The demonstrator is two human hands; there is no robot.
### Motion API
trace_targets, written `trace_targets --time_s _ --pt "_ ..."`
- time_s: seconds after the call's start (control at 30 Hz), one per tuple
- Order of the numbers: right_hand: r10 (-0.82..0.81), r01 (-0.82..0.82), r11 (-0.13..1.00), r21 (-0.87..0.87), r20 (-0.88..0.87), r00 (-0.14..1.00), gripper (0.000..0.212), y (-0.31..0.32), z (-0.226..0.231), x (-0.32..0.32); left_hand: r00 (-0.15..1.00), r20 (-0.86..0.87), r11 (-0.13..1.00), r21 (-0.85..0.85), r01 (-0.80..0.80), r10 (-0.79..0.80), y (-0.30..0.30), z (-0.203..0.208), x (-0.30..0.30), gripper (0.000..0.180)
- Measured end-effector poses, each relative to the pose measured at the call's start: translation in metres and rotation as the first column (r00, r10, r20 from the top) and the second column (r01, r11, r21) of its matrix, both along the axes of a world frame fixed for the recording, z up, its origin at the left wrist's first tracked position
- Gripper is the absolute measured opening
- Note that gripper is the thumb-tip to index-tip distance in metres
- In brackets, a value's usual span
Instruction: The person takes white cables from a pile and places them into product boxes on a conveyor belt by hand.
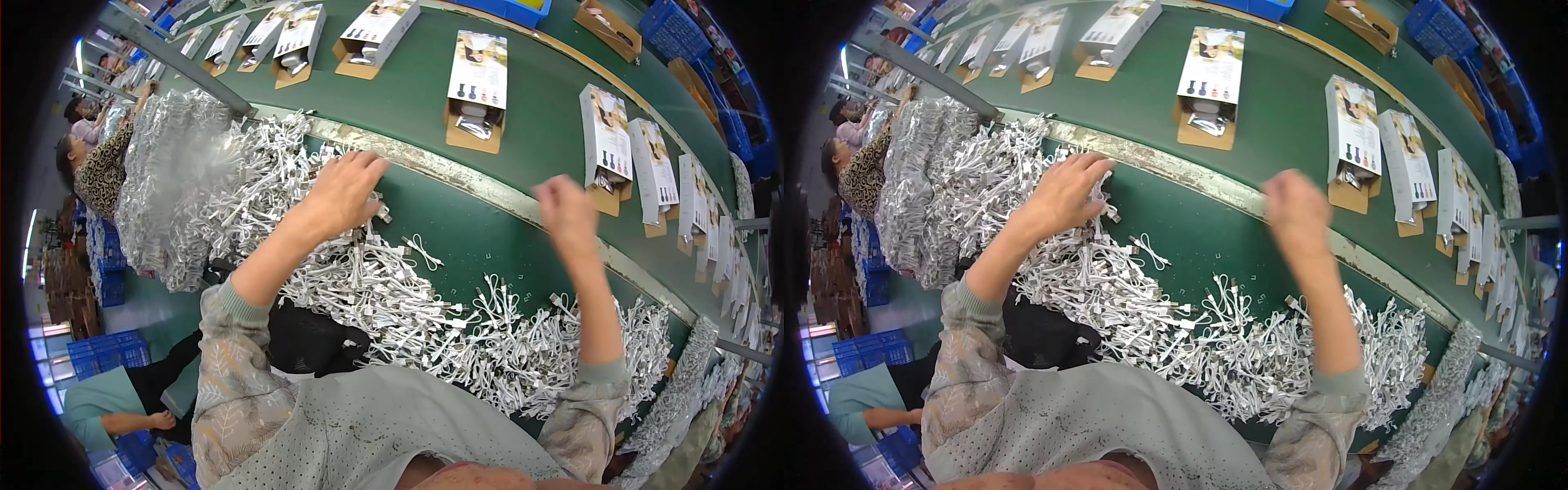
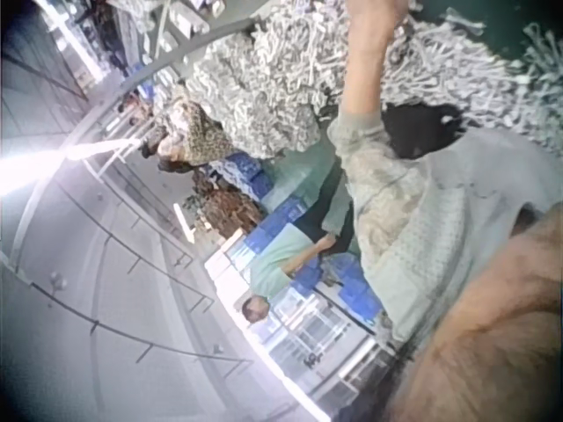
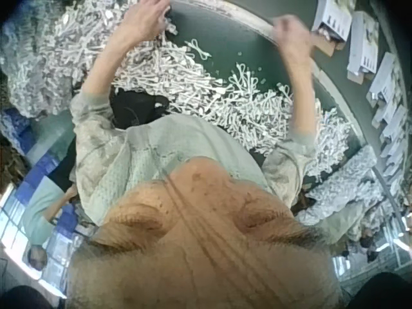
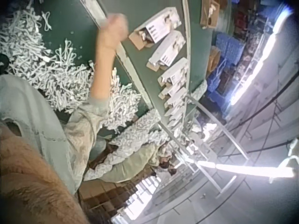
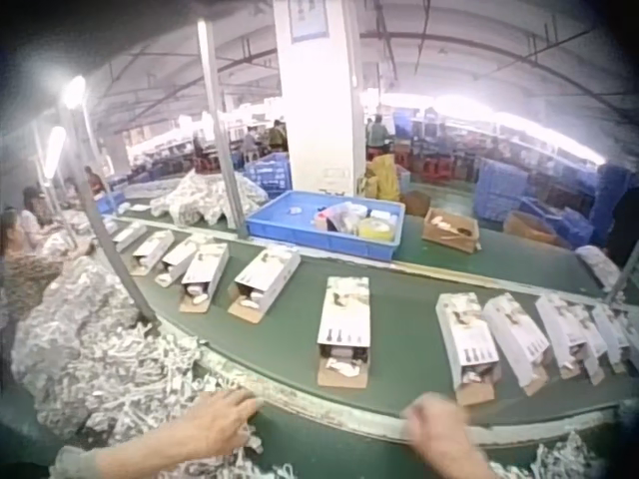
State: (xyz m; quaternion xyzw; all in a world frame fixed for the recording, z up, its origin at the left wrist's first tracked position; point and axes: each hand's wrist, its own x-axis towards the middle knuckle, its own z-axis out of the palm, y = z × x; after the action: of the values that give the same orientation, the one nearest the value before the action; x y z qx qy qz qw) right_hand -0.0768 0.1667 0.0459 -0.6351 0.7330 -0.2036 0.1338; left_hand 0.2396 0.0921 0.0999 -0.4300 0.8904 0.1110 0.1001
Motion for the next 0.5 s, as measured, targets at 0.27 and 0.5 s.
trace_targets --time_s 0.27,0.5 --pt "0.424 -0.46 0.884 0.081 0.269 0.864 0.017 0.052 -0.021 0.134 0.987 -0.15 0.978 -0.191 -0.088 0.059 0.048 -0.045 -0.003 0.033" --pt "0.214 -0.27 0.941 0.203 0.26 0.942 0.014 0.052 0.001 0.098 0.884 -0.466 0.962 0.221 0.164 -0.044 0.096 -0.03 -0.014 0.024"
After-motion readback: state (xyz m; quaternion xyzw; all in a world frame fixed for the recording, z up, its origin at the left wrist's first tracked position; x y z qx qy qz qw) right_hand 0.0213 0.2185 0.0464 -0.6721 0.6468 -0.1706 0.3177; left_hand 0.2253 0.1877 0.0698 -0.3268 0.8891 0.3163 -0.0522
